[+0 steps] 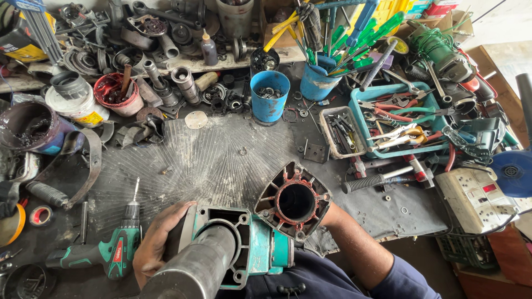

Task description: The person wipes a green pump housing and a cylindrical metal rotor with a cloth, then fits the cylinder into the housing, pressing and aligning it by hand. They retrieve a small tube from a drawer and apply its contents around the joint between the cylinder and housing while holding the assembly steady.

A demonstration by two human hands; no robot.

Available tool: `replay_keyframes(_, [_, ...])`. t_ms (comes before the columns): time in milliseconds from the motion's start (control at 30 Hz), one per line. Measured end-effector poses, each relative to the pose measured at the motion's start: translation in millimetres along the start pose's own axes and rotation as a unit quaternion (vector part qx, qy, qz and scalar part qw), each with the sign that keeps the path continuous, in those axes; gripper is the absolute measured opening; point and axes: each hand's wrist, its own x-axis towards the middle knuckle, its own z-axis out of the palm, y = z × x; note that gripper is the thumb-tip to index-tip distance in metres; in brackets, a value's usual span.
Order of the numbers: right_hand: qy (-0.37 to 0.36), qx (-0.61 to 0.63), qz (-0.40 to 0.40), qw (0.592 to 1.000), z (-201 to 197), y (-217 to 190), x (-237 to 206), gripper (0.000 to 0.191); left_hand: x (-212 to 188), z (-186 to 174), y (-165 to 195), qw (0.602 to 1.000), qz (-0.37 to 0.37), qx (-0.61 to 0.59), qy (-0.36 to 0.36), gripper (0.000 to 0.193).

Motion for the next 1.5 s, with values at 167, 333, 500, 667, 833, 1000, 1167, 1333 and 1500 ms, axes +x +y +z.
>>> replay_keyframes(167, [0.021, -0.011, -0.157, 0.987, 31, -76, 26, 0.147, 3, 2, 9, 0.999, 0.021, 0.022, -0.027, 0.097])
replay_keyframes(333, [0.022, -0.239, -0.272, 0.932, 59, -188, 62, 0.139, 5, 12, 16, 0.997, 0.058, -0.031, 0.025, 0.068])
replay_keyframes(500, [-0.103, -0.66, -0.228, 0.708, 82, -263, 67, 0.088, 10, 18, 20, 0.998, 0.025, -0.025, 0.052, 0.064])
replay_keyframes(667, [-0.145, -0.643, -0.277, 0.699, 87, -267, 84, 0.065, 10, 19, 23, 0.998, 0.027, 0.006, 0.063, 0.067])
replay_keyframes(833, [-0.137, -0.625, -0.321, 0.699, 79, -258, 84, 0.059, 5, 22, 20, 0.996, -0.005, -0.015, 0.086, 0.06])
replay_keyframes(1000, [-0.138, -0.623, -0.33, 0.696, 76, -252, 81, 0.055, 6, 23, 20, 0.995, 0.001, -0.049, 0.091, 0.052])
replay_keyframes(1167, [-0.139, -0.638, -0.31, 0.691, 80, -255, 82, 0.056, 8, 24, 27, 0.993, -0.029, -0.059, 0.094, 0.04])
replay_keyframes(1333, [-0.15, -0.641, -0.306, 0.688, 81, -257, 83, 0.053, 10, 21, 19, 0.998, 0.016, -0.007, 0.06, 0.061])
replay_keyframes(1500, [-0.163, -0.654, -0.279, 0.684, 76, -257, 75, 0.054, 24, 21, -3, 0.998, 0.006, -0.037, 0.059, 0.059])
